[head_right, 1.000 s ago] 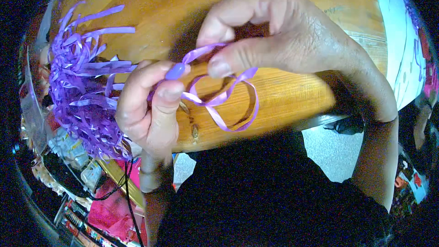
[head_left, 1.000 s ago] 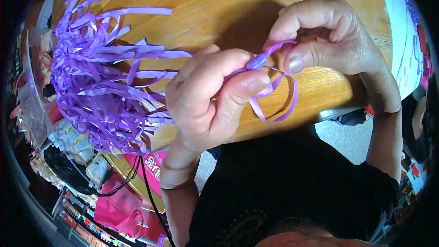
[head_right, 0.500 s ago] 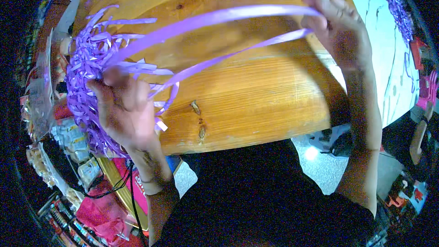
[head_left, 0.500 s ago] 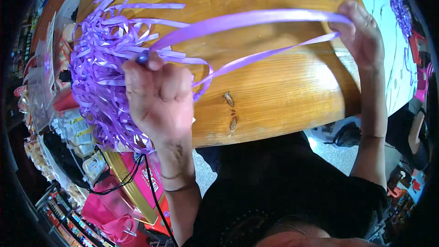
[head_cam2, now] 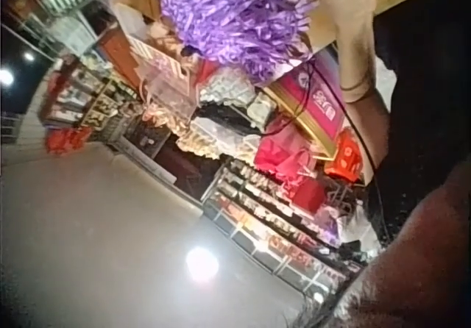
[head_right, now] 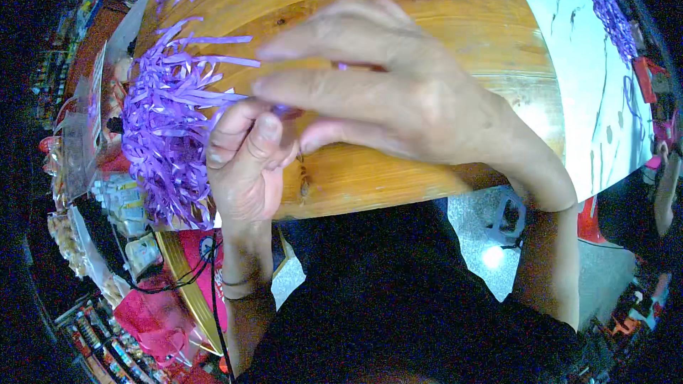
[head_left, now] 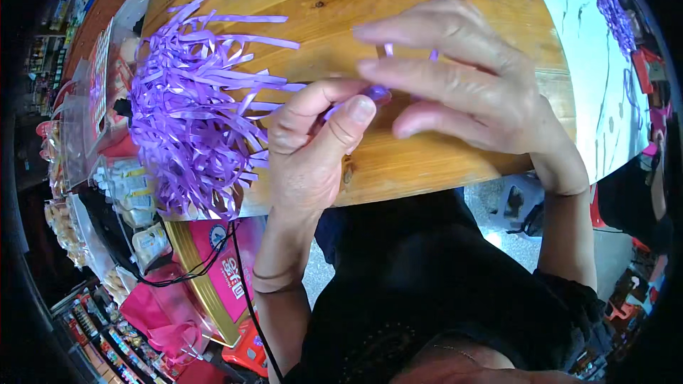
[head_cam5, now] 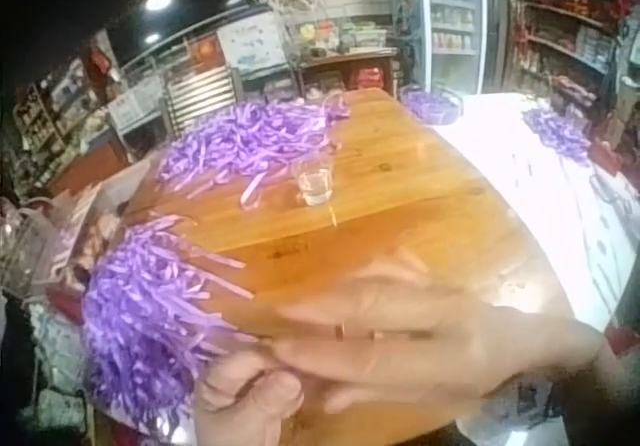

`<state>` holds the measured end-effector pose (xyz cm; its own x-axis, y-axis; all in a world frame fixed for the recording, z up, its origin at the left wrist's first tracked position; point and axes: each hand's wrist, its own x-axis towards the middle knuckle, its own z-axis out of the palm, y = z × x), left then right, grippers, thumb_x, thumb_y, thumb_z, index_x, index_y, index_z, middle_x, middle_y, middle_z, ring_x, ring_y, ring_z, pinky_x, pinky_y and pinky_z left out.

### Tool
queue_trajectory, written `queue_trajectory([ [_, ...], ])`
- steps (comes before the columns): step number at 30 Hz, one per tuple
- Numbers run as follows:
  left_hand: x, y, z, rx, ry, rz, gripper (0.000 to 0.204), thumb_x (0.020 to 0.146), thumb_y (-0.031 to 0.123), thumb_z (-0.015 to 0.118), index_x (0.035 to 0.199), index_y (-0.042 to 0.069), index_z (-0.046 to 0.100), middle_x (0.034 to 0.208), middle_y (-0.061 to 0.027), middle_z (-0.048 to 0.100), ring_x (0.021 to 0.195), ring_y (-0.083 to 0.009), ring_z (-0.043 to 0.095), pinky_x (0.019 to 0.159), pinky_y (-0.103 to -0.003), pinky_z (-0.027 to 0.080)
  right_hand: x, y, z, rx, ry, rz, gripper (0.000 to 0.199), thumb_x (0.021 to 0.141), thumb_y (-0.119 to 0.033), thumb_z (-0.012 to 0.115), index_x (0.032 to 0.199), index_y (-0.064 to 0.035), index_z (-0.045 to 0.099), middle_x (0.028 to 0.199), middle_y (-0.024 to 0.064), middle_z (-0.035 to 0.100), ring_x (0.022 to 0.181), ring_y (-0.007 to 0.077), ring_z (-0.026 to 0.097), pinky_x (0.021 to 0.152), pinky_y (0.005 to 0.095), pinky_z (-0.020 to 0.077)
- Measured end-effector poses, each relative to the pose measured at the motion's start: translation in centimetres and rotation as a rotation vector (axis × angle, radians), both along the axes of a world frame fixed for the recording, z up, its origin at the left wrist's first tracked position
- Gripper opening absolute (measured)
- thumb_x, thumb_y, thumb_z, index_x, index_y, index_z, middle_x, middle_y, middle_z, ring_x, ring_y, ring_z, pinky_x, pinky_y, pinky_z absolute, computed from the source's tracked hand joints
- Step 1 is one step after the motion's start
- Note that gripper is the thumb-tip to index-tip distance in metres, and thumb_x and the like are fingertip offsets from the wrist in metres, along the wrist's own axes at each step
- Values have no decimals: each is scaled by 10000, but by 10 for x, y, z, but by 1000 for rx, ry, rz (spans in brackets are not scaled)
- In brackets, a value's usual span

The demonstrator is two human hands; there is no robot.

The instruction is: Tying knots in purple ribbon strips at a wooden table.

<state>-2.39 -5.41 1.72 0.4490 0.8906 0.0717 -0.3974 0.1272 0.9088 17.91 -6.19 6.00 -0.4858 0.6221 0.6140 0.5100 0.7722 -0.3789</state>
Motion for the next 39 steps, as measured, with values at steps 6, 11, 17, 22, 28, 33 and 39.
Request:
queue_trajectory([
  [6, 8, -14, 10, 8, 36, 26, 165, 850, 98, 633, 983, 0, 635, 775, 15, 606, 575, -9, 409, 512, -167, 324, 5, -7, -3, 72, 56, 36, 310, 654, -131, 742, 935, -25, 664, 897, 99, 618, 801, 225, 589, 689, 323, 454],
  [11, 6, -16, 9, -9, -51, -34, 160, 872, 123, 607, 961, -9, 626, 699, -8, 556, 569, -58, 426, 521, -202, 341, 18, -18, 5, -486, 728, 95, 174, 898, -142, 505, 964, 3, 576, 786, 74, 560, 670, 152, 514, 582, 287, 414],
  [17, 1, -16, -13, -63, -185, -198, 266, 923, 231, 516, 894, -17, 605, 668, -47, 539, 564, -117, 451, 545, -256, 361, 48, -22, 7, -766, 1035, 362, 254, 965, -211, 410, 1021, -1, 543, 747, 35, 463, 603, 73, 382, 491, 182, 330],
  [22, 4, -22, -19, -219, -415, -373, 388, 950, 330, 427, 870, -19, 576, 667, -65, 538, 555, -157, 470, 551, -301, 378, 75, -25, 1, -706, 1153, 372, 253, 963, -182, 410, 1063, 17, 529, 802, 32, 458, 605, 57, 348, 496, 165, 291],
  [28, 8, -32, -27, -358, -118, -509, 367, 939, 313, 471, 1000, -32, 582, 710, -52, 557, 563, -91, 446, 507, -221, 344, 95, -22, 5, -670, 1038, 523, 266, 953, -188, 406, 1101, 17, 485, 778, -2, 414, 663, 62, 363, 574, 223, 306],
  [33, 16, -34, -30, -347, -28, -356, 167, 874, 120, 591, 992, 2, 588, 844, -72, 614, 642, -94, 490, 583, -222, 404, 95, -43, 37, -620, 1400, 301, 258, 919, -288, 482, 907, -44, 565, 672, -10, 468, 554, 85, 414, 512, 185, 347],
  [39, 21, -26, -31, -26, -265, -290, 129, 905, 146, 528, 944, 28, 561, 947, -128, 538, 859, -239, 536, 829, -413, 431, 97, -35, 27, -509, 1647, 18, 164, 900, -208, 513, 903, -53, 567, 706, 0, 506, 557, 78, 418, 507, 200, 340],
])
